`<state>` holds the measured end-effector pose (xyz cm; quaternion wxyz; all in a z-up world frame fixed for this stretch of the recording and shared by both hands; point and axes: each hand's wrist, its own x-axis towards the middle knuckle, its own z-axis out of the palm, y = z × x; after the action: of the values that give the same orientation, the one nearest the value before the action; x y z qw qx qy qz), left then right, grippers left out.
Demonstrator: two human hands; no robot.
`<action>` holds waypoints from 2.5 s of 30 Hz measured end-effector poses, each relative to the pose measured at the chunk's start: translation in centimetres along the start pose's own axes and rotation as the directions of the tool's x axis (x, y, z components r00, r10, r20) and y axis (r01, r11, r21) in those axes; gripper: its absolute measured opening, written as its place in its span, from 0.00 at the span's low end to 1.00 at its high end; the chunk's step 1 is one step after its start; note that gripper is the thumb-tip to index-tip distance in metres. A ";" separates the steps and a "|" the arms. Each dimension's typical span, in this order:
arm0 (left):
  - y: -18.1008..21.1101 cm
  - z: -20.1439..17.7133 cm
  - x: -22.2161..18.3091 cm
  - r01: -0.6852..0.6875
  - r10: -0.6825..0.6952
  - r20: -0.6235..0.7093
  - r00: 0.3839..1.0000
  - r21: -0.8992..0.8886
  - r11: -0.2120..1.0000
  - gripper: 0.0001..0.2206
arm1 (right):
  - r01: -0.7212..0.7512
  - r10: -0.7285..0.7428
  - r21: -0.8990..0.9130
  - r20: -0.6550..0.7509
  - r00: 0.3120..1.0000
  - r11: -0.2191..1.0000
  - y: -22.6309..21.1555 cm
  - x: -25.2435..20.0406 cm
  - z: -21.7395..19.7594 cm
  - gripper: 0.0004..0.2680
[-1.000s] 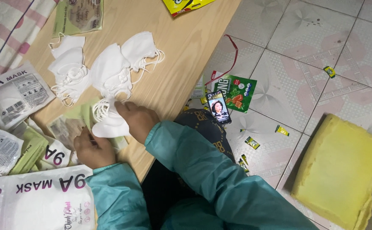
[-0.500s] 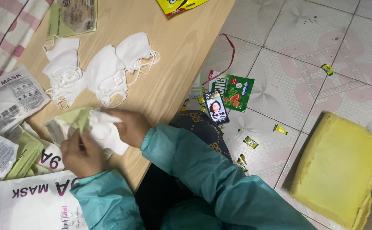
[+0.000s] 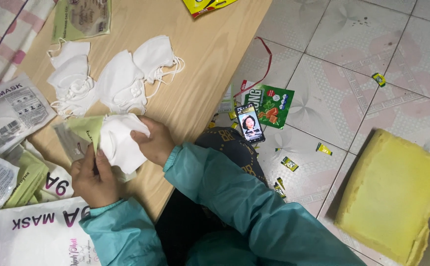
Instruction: The person picks up face masks from a wooden surface and places them inside plastic packaging sleeves.
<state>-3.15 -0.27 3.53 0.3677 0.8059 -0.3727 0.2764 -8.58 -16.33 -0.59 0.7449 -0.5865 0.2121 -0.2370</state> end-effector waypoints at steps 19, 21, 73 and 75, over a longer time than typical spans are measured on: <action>2.5 -1.2 2.4 -0.019 0.034 -0.114 0.993 0.132 0.991 0.11 | 0.177 -0.176 0.104 -0.026 0.984 0.979 -0.6 0.6 -1.1 0.15; 0.7 -1.1 1.7 -0.025 0.045 -0.110 0.993 0.174 0.984 0.11 | 0.263 -0.264 -0.024 -0.077 0.961 0.965 -0.9 0.7 -1.7 0.14; 5.5 -8.4 -4.8 0.757 -0.893 0.174 0.415 -0.610 0.233 0.13 | -0.137 0.187 -0.130 0.566 0.803 0.982 -3.9 -2.9 0.3 0.13; -2.5 -8.4 -10.4 0.826 -0.905 -0.046 0.423 -0.390 0.406 0.16 | -0.195 0.213 -0.093 0.566 0.796 0.976 -4.2 -3.0 0.2 0.14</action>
<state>-8.54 11.70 -0.11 0.6219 0.7705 0.1148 0.0803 -11.26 -15.19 3.63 0.7862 -0.6153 0.0439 0.0353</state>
